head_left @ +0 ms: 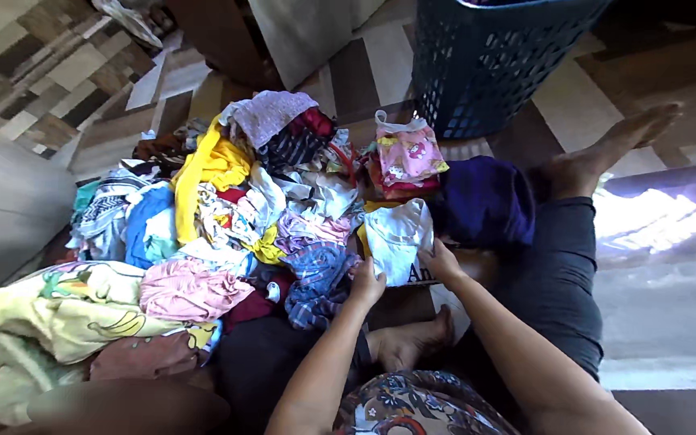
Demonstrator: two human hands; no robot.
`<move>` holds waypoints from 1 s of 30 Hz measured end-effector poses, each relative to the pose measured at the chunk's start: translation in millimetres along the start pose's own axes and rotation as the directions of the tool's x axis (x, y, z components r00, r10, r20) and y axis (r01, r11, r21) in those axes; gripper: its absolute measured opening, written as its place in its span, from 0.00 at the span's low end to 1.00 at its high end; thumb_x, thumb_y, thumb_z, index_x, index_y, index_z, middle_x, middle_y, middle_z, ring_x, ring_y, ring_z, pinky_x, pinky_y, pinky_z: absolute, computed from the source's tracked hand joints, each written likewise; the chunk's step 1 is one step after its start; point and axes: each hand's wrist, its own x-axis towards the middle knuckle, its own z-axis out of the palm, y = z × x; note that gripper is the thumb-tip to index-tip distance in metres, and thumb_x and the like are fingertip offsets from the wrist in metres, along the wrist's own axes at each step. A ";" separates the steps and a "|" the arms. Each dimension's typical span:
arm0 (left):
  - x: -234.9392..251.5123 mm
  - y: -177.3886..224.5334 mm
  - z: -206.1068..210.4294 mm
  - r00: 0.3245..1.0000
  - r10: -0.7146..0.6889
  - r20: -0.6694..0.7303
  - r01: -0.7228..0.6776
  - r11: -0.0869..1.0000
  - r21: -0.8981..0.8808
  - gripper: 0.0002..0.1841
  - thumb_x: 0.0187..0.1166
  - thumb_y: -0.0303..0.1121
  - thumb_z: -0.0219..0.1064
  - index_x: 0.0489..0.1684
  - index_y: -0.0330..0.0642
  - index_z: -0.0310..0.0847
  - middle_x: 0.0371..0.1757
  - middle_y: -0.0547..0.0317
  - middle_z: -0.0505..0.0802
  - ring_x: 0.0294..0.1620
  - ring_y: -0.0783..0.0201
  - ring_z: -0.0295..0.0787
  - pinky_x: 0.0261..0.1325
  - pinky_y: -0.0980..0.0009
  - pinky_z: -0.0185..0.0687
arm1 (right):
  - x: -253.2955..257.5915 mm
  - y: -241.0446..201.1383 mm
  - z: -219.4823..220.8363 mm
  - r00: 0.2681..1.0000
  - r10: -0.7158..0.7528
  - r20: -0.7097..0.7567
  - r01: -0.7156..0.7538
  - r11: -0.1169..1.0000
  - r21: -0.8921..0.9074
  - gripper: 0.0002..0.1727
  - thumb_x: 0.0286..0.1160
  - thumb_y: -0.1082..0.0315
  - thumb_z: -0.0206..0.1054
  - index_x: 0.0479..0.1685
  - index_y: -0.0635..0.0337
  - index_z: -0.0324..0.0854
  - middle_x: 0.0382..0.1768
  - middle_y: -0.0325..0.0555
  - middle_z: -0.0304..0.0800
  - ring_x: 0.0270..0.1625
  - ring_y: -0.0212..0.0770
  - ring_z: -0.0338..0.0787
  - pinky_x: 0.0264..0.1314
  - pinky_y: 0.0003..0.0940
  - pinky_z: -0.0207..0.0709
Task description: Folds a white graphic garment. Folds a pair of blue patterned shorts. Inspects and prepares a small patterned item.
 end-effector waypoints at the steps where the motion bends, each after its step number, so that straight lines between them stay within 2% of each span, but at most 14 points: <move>1: -5.5 -1.8 -1.3 0.997 0.047 -0.055 -0.044 0.998 0.055 0.29 0.85 0.32 0.61 0.84 0.28 0.65 0.84 0.31 0.72 0.87 0.42 0.66 0.89 0.52 0.59 | -4.3 -8.3 -1.3 0.999 0.008 -0.032 -0.011 0.996 -0.089 0.31 0.90 0.61 0.58 0.86 0.68 0.59 0.73 0.73 0.77 0.76 0.67 0.79 0.79 0.62 0.69; 3: -17.8 -8.7 -7.5 0.972 0.118 -0.205 -0.066 0.967 0.246 0.27 0.82 0.34 0.62 0.81 0.38 0.74 0.86 0.35 0.71 0.88 0.39 0.63 0.88 0.41 0.53 | -16.1 -20.9 2.1 0.987 -0.082 -0.138 0.048 0.972 -0.232 0.35 0.86 0.62 0.60 0.89 0.68 0.57 0.80 0.75 0.68 0.81 0.73 0.70 0.80 0.71 0.61; 4: -23.6 -14.6 -13.4 0.959 0.110 -0.261 -0.019 0.944 0.328 0.28 0.81 0.38 0.64 0.83 0.43 0.74 0.88 0.37 0.68 0.91 0.35 0.56 0.88 0.33 0.42 | -21.2 -21.1 7.7 0.966 -0.191 -0.173 0.135 0.947 -0.291 0.36 0.84 0.62 0.62 0.90 0.66 0.57 0.82 0.75 0.65 0.84 0.75 0.66 0.80 0.75 0.56; 6: -33.9 -27.8 -30.7 0.965 -0.024 -0.261 0.133 0.902 0.412 0.40 0.77 0.50 0.69 0.90 0.46 0.62 0.93 0.36 0.56 0.93 0.28 0.39 0.86 0.25 0.28 | -26.6 -12.8 24.8 0.914 -0.386 -0.126 0.310 0.863 -0.398 0.38 0.80 0.57 0.66 0.90 0.59 0.62 0.87 0.72 0.59 0.89 0.76 0.55 0.81 0.81 0.47; 8: -41.4 -37.3 -45.5 0.960 -0.195 -0.201 0.266 0.857 0.441 0.52 0.71 0.59 0.72 0.95 0.44 0.49 0.95 0.35 0.46 0.94 0.28 0.33 0.88 0.29 0.26 | -31.8 -6.5 42.0 0.914 -0.406 -0.013 0.347 0.796 -0.496 0.39 0.81 0.48 0.62 0.92 0.46 0.61 0.94 0.63 0.46 0.94 0.75 0.39 0.83 0.84 0.34; 10: -47.7 -39.1 -55.6 0.949 -0.274 -0.158 0.316 0.835 0.450 0.54 0.71 0.60 0.72 0.95 0.43 0.46 0.95 0.37 0.46 0.94 0.32 0.37 0.90 0.35 0.32 | -30.8 -0.8 47.9 0.942 -0.335 0.018 0.294 0.797 -0.527 0.40 0.83 0.41 0.57 0.94 0.42 0.58 0.96 0.60 0.38 0.94 0.75 0.30 0.83 0.85 0.24; 14: -64.1 -42.4 -78.7 0.938 -0.279 -0.206 0.338 0.867 0.366 0.42 0.79 0.56 0.66 0.90 0.41 0.61 0.84 0.37 0.72 0.85 0.38 0.65 0.81 0.38 0.60 | -30.3 -3.2 35.4 0.966 -0.248 -0.072 0.175 0.835 -0.522 0.45 0.79 0.37 0.60 0.94 0.49 0.56 0.95 0.65 0.34 0.94 0.77 0.29 0.82 0.86 0.27; 16: -71.1 -51.6 -94.6 0.915 -0.307 -0.263 0.378 0.880 0.288 0.39 0.82 0.55 0.65 0.87 0.38 0.65 0.81 0.33 0.75 0.82 0.35 0.69 0.79 0.34 0.62 | -33.2 -15.6 24.4 0.978 -0.193 -0.081 0.126 0.850 -0.512 0.46 0.80 0.41 0.62 0.94 0.54 0.54 0.95 0.68 0.31 0.94 0.76 0.28 0.83 0.85 0.27; 19: -79.9 -63.7 -117.1 0.911 -0.336 -0.237 0.380 0.908 0.174 0.28 0.87 0.45 0.61 0.78 0.33 0.74 0.76 0.34 0.81 0.80 0.38 0.74 0.81 0.39 0.65 | -45.1 -35.2 21.1 0.953 -0.299 -0.047 0.239 0.839 -0.488 0.40 0.84 0.47 0.61 0.90 0.64 0.61 0.93 0.72 0.41 0.93 0.78 0.35 0.85 0.82 0.30; 21: -87.9 -65.9 -128.2 0.942 -0.244 -0.232 0.262 0.964 0.049 0.22 0.88 0.39 0.61 0.71 0.31 0.80 0.70 0.33 0.85 0.76 0.40 0.79 0.80 0.43 0.67 | -51.4 -47.1 32.1 0.917 -0.393 0.064 0.380 0.817 -0.434 0.39 0.85 0.47 0.61 0.86 0.68 0.66 0.90 0.73 0.49 0.92 0.78 0.41 0.85 0.82 0.34; 23: -98.7 -59.4 -135.1 0.942 -0.045 -0.333 -0.004 0.989 -0.145 0.16 0.85 0.34 0.65 0.60 0.28 0.85 0.61 0.36 0.90 0.67 0.48 0.86 0.76 0.50 0.74 | -54.2 -61.6 49.3 0.868 -0.456 0.197 0.496 0.811 -0.309 0.42 0.82 0.45 0.65 0.86 0.69 0.65 0.87 0.73 0.58 0.91 0.75 0.51 0.84 0.80 0.44; 25: -115.2 -39.6 -144.5 0.889 0.131 -0.439 -0.298 0.893 -0.338 0.09 0.81 0.26 0.66 0.50 0.29 0.87 0.50 0.48 0.93 0.54 0.64 0.88 0.65 0.64 0.81 | -57.8 -78.1 67.6 0.828 -0.482 0.286 0.524 0.847 -0.087 0.51 0.75 0.46 0.73 0.89 0.72 0.55 0.84 0.74 0.62 0.87 0.72 0.62 0.83 0.76 0.52; 28: -136.5 -14.9 -165.6 0.763 0.353 -0.542 -0.626 0.615 -0.481 0.07 0.80 0.30 0.67 0.46 0.48 0.92 0.47 0.71 0.95 0.48 0.77 0.90 0.55 0.73 0.87 | -69.7 -109.5 79.5 0.802 -0.446 0.398 0.286 0.871 0.400 0.55 0.75 0.57 0.73 0.94 0.65 0.37 0.77 0.68 0.72 0.75 0.54 0.80 0.77 0.50 0.75; 30: -147.2 -3.5 -183.7 0.689 0.444 -0.572 -0.723 0.475 -0.502 0.09 0.81 0.45 0.69 0.50 0.61 0.93 0.50 0.76 0.96 0.49 0.79 0.91 0.54 0.75 0.88 | -83.7 -130.8 72.9 0.757 -0.464 0.461 0.089 0.771 0.631 0.36 0.81 0.60 0.64 0.86 0.61 0.56 0.58 0.53 0.88 0.56 0.40 0.91 0.62 0.39 0.86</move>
